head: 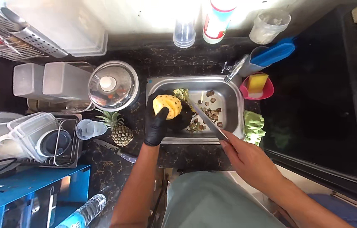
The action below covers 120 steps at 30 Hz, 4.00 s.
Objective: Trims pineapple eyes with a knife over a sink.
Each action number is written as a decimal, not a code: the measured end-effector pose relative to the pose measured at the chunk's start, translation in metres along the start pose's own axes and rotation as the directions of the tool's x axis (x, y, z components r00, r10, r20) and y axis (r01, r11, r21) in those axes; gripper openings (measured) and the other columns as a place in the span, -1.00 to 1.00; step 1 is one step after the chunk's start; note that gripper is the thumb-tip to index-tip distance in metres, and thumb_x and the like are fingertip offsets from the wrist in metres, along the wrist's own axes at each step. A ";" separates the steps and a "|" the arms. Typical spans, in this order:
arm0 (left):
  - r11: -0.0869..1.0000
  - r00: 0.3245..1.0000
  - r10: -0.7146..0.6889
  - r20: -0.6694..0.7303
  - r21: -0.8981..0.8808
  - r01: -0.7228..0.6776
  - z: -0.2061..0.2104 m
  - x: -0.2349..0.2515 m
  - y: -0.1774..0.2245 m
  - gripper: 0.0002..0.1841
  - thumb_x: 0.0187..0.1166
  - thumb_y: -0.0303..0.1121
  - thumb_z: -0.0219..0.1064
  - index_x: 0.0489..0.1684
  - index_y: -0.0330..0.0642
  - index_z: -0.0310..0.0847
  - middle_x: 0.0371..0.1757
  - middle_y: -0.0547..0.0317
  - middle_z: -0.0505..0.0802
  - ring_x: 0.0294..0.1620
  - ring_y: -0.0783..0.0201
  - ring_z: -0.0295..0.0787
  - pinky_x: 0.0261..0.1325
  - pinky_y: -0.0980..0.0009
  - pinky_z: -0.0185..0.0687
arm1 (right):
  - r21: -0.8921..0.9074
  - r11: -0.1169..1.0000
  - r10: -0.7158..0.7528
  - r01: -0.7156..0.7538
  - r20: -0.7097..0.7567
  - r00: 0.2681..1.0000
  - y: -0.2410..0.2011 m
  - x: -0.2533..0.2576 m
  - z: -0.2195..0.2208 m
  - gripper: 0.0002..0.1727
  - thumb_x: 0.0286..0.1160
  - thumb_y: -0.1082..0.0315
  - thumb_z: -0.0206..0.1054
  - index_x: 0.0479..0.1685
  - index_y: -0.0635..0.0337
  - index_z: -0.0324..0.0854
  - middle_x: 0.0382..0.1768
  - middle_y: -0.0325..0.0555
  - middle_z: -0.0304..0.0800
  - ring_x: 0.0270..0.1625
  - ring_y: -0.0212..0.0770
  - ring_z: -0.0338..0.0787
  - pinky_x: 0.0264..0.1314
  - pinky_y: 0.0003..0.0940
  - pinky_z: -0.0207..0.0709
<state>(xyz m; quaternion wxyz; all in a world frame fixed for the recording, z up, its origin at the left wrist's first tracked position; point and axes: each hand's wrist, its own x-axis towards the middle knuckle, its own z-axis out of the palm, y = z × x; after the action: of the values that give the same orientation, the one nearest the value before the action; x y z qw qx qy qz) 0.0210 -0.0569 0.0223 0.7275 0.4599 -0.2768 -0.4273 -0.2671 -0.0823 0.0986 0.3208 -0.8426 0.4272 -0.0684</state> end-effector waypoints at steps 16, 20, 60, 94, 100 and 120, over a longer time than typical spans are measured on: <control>0.989 0.835 -0.092 0.542 0.147 0.013 0.003 0.008 0.030 -0.31 0.09 -0.27 0.59 0.32 -0.30 0.52 0.26 -0.19 0.76 0.21 -0.02 0.75 0.26 0.09 0.73 | 0.370 0.912 0.024 -0.177 0.383 0.923 -0.011 -0.008 -0.022 -0.57 0.84 -0.08 -0.01 0.40 -0.17 0.61 -0.59 -0.41 0.52 -0.65 -0.44 0.52 -0.62 -0.44 0.49; 0.976 0.900 -0.146 0.410 0.206 0.064 -0.003 0.006 0.033 -0.30 0.11 -0.28 0.58 0.38 -0.24 0.50 0.26 -0.14 0.78 0.21 0.03 0.78 0.25 0.14 0.75 | 0.130 0.989 -0.087 0.076 0.077 0.993 -0.008 -0.013 -0.019 -0.54 0.86 0.00 -0.03 0.42 -0.07 0.65 -0.56 -0.37 0.60 -0.60 -0.43 0.51 -0.58 -0.40 0.44; 0.856 0.962 -0.271 -0.020 -0.462 0.231 0.048 -0.034 -0.002 -0.43 0.59 0.02 0.37 0.54 0.06 0.42 0.30 0.05 0.77 0.30 0.15 0.76 0.30 0.18 0.75 | 0.183 0.982 0.016 -0.037 0.115 0.993 0.004 -0.027 -0.003 -0.51 0.87 -0.07 -0.07 0.38 -0.05 0.63 -0.58 -0.31 0.58 -0.59 -0.33 0.56 -0.56 -0.29 0.47; 0.914 0.923 -0.267 -0.275 -0.377 0.152 0.083 -0.047 -0.003 -0.57 0.80 -0.21 0.14 0.59 -0.02 0.28 0.20 -0.09 0.74 0.06 0.01 0.82 0.02 0.03 0.83 | -0.253 0.967 -0.049 0.026 -0.084 0.995 0.007 -0.011 0.015 -0.47 0.80 0.18 -0.03 0.70 -0.20 0.48 -0.42 -0.11 0.75 -0.56 -0.08 0.73 -0.59 -0.15 0.58; 0.923 0.913 -0.274 -0.301 -0.350 0.162 0.090 -0.054 -0.006 -0.47 0.75 -0.21 0.22 0.66 -0.06 0.20 0.38 -0.14 0.66 0.32 -0.01 0.70 0.34 0.00 0.69 | -0.232 0.972 -0.051 0.029 -0.093 0.994 0.007 -0.011 0.021 -0.49 0.82 0.17 -0.05 0.68 -0.13 0.50 -0.37 -0.10 0.78 -0.52 -0.07 0.76 -0.57 -0.14 0.60; 0.842 0.979 -0.195 -0.061 -0.522 0.135 0.042 -0.028 -0.022 -0.46 0.64 -0.01 0.28 0.58 0.07 0.41 0.42 0.05 0.71 0.42 0.09 0.67 0.41 0.06 0.65 | 0.261 0.959 0.063 -0.107 0.174 0.983 0.011 -0.021 -0.005 -0.50 0.87 -0.09 -0.11 0.38 -0.02 0.57 -0.58 -0.28 0.57 -0.61 -0.28 0.60 -0.58 -0.21 0.55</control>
<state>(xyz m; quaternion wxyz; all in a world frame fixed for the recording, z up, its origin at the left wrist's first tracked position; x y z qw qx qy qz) -0.0345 -0.0549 0.0200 0.7986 0.2939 -0.0710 -0.5204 -0.2899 -0.0731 0.0991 0.4690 -0.7748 0.4219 -0.0421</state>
